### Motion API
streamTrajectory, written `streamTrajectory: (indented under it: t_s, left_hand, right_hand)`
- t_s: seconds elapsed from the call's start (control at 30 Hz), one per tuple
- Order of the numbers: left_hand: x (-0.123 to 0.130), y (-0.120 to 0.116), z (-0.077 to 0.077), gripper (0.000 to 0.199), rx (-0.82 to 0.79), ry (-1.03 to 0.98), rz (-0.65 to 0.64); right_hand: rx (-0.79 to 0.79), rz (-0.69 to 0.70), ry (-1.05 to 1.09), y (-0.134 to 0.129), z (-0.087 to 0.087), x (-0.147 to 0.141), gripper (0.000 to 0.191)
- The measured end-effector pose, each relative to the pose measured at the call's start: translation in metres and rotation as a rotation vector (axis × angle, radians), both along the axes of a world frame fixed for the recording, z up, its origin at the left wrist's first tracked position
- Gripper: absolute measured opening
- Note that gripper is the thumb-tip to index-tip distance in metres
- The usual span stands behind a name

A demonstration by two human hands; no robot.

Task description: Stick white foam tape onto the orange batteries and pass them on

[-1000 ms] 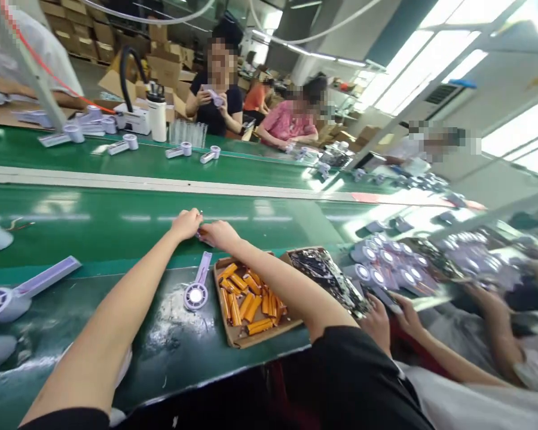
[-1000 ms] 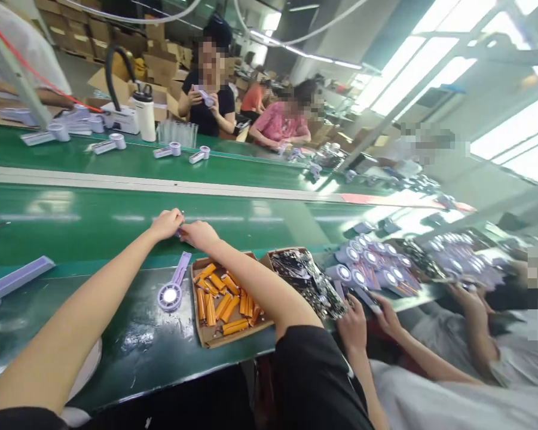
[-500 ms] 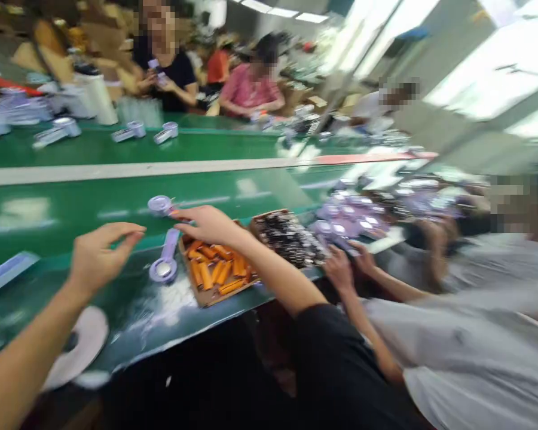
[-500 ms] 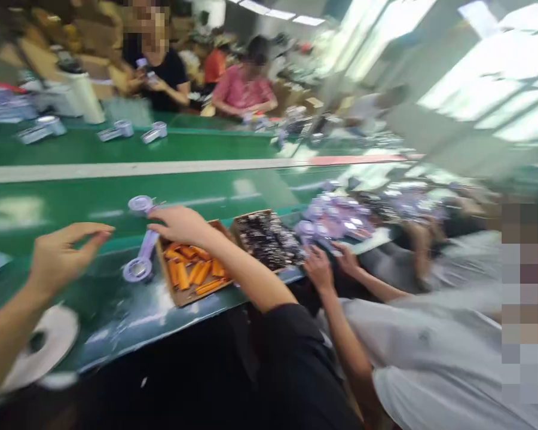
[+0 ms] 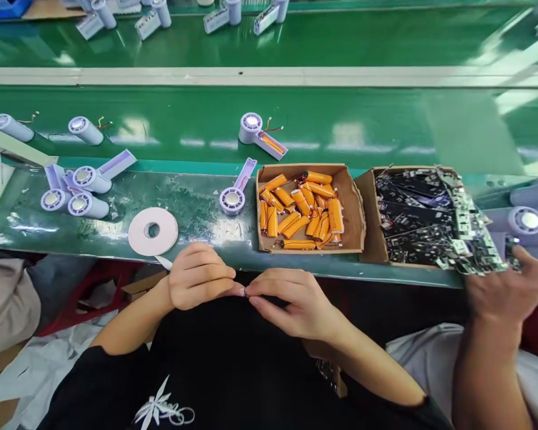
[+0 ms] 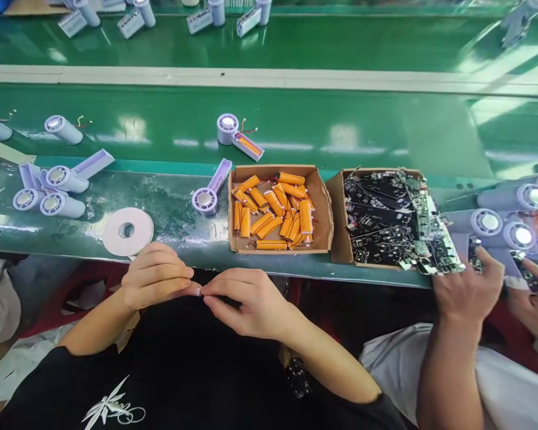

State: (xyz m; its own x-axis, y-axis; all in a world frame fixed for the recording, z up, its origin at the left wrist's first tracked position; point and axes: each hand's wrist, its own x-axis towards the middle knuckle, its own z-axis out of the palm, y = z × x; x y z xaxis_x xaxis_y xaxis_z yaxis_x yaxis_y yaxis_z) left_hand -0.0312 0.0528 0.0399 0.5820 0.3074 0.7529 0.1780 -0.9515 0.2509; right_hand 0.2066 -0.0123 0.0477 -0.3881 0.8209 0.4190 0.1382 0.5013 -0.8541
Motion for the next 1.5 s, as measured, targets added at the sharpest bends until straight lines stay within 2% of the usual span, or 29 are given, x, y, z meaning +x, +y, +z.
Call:
streamTrajectory:
  t_s: [0.1, 0.3, 0.43, 0.53, 0.6, 0.77, 0.97, 1.07, 1.13, 1.2, 1.3, 1.37, 1.43, 1.5]
  left_hand:
    - [0.003, -0.002, 0.003, 0.016, 0.001, 0.035, -0.040]
    - [0.006, -0.004, 0.005, 0.014, 0.019, 0.145, -0.102]
    - [0.009, -0.006, 0.002, 0.016, 0.027, 0.203, -0.143]
    - [0.012, -0.008, -0.002, 0.018, 0.015, 0.258, -0.143]
    - [0.013, -0.009, -0.004, 0.017, 0.010, 0.281, -0.135]
    - [0.013, -0.011, -0.007, 0.018, 0.007, 0.276, -0.105]
    - [0.011, -0.016, -0.007, 0.015, -0.031, 0.218, -0.122]
    - [0.001, -0.017, -0.008, 0.014, -0.136, 0.172, -0.105]
    - [-0.010, -0.018, -0.011, 0.014, -0.237, 0.117, -0.072]
    - [-0.023, -0.020, -0.016, 0.012, -0.317, 0.067, -0.028]
    - [-0.035, -0.025, -0.026, 0.007, -0.376, 0.038, 0.036]
    - [-0.036, -0.030, -0.034, 0.007, -0.400, 0.031, 0.056]
    - [-0.032, -0.035, -0.040, 0.009, -0.420, 0.026, 0.061]
    - [-0.029, -0.037, -0.043, 0.011, -0.424, 0.042, 0.070]
  right_hand:
    - [0.009, -0.018, -0.016, -0.002, -0.003, 0.003, 0.015]
    - [0.007, 0.034, -0.109, -0.006, -0.008, 0.004, 0.014]
    - [0.134, 0.001, -0.318, -0.009, -0.011, 0.004, 0.015]
    - [0.260, -0.047, -0.504, -0.011, -0.013, 0.001, 0.025]
    - [0.313, -0.083, -0.556, -0.012, -0.015, -0.002, 0.028]
    - [0.303, -0.152, -0.482, -0.011, -0.023, -0.011, 0.026]
    - [0.160, -0.087, -0.293, -0.011, -0.027, -0.011, 0.016]
    - [0.089, -0.072, -0.214, -0.014, -0.026, -0.004, 0.016]
    - [-0.006, -0.004, -0.172, -0.016, -0.029, 0.000, 0.016]
    - [-0.146, 0.158, -0.189, -0.018, -0.039, 0.000, 0.017]
    - [-0.333, 0.382, -0.365, -0.017, -0.071, -0.015, 0.028]
    - [-0.385, 0.424, -0.521, -0.013, -0.101, -0.033, 0.027]
    - [-0.399, 0.462, -0.639, -0.008, -0.130, -0.055, 0.017]
    - [-0.410, 0.533, -0.694, -0.003, -0.156, -0.074, 0.020]
